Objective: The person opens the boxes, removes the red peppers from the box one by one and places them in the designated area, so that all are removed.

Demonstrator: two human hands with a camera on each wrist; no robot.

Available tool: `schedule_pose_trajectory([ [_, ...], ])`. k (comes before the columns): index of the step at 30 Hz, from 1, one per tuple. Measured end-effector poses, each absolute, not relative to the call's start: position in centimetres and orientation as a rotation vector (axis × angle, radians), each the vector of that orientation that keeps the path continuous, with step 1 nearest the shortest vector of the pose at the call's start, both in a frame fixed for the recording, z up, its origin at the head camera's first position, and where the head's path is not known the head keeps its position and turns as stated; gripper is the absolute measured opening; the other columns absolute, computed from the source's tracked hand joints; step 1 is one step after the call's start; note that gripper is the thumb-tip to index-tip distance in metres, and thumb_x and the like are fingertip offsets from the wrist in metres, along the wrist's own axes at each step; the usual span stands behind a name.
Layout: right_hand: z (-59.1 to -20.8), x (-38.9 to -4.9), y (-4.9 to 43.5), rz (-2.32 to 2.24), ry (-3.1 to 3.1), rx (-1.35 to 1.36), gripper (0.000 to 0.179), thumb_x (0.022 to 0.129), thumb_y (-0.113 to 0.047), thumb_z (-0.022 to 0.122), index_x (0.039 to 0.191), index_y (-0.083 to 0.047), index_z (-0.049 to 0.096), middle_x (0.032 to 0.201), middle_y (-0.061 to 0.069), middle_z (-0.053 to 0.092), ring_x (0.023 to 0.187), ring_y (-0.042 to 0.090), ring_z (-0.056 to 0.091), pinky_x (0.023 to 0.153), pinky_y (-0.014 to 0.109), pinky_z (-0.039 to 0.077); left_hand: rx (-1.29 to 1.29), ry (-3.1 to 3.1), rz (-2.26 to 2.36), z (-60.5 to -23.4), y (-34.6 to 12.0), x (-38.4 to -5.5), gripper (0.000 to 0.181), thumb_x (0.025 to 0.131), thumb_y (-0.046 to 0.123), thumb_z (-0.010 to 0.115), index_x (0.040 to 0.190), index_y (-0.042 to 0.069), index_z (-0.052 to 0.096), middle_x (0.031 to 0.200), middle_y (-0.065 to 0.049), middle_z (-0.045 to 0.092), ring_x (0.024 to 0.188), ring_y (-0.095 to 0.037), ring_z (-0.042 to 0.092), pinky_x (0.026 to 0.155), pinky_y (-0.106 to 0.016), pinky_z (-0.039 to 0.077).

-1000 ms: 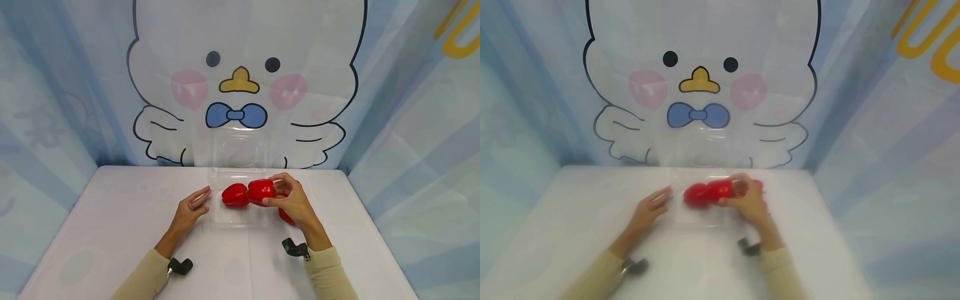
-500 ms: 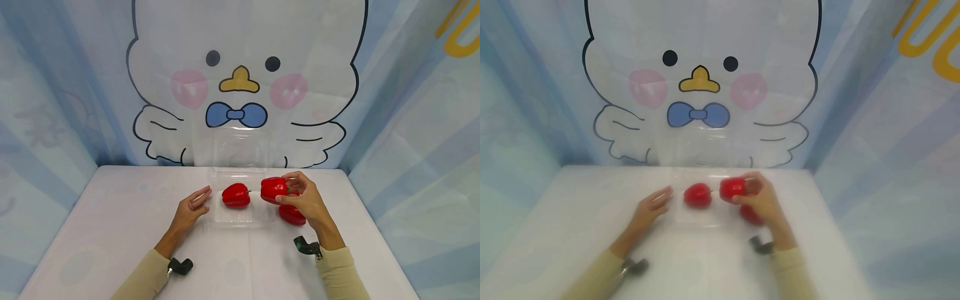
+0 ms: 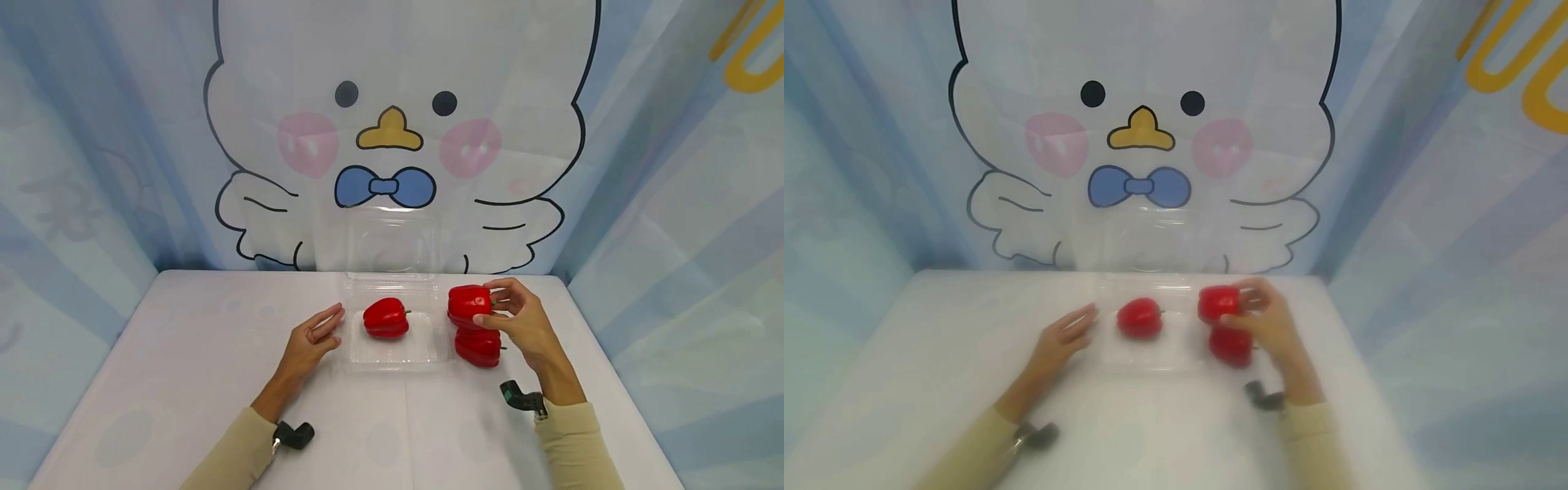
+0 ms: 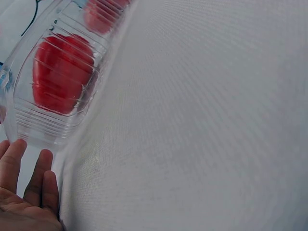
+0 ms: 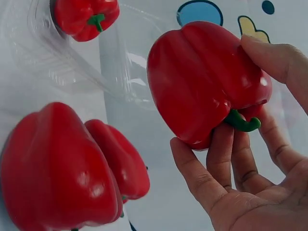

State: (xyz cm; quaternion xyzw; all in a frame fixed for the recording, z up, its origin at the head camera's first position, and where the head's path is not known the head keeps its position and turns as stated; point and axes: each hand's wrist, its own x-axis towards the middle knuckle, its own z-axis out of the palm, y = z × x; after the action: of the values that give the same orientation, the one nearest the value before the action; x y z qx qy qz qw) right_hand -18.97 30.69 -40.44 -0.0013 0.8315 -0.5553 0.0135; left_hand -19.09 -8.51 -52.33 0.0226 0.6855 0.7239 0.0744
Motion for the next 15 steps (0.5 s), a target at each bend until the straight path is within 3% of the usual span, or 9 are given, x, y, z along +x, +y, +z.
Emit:
schedule_pose_trajectory([
  [10, -41.2, -19.7, 33.2, -1.737, 2.618, 0.004, 0.066, 0.088, -0.019, 0.088, 0.145, -0.015, 0.054, 0.124, 0.004, 0.06, 0.115, 0.021, 0.063, 0.086, 0.029, 0.065, 0.073, 2.052, 2.178, -52.4, -8.6, -19.1, 0.067, 0.097, -0.008, 0.064, 0.158, 0.013, 0.051, 0.161, -0.004, 0.052, 0.152, -0.023, 0.05, 0.118, -0.031, 0.044],
  [15, -41.1, -19.7, 34.1, -1.756, 2.612, 0.017, 0.062, 0.089, -0.019, 0.087, 0.143, -0.016, 0.056, 0.119, -0.002, 0.061, 0.11, 0.016, 0.064, 0.086, 0.03, 0.065, 0.076, 2.061, 2.17, -52.3, -8.6, -19.1, 0.066, 0.097, -0.007, 0.064, 0.158, 0.013, 0.051, 0.161, -0.003, 0.052, 0.152, -0.023, 0.05, 0.116, -0.026, 0.045],
])
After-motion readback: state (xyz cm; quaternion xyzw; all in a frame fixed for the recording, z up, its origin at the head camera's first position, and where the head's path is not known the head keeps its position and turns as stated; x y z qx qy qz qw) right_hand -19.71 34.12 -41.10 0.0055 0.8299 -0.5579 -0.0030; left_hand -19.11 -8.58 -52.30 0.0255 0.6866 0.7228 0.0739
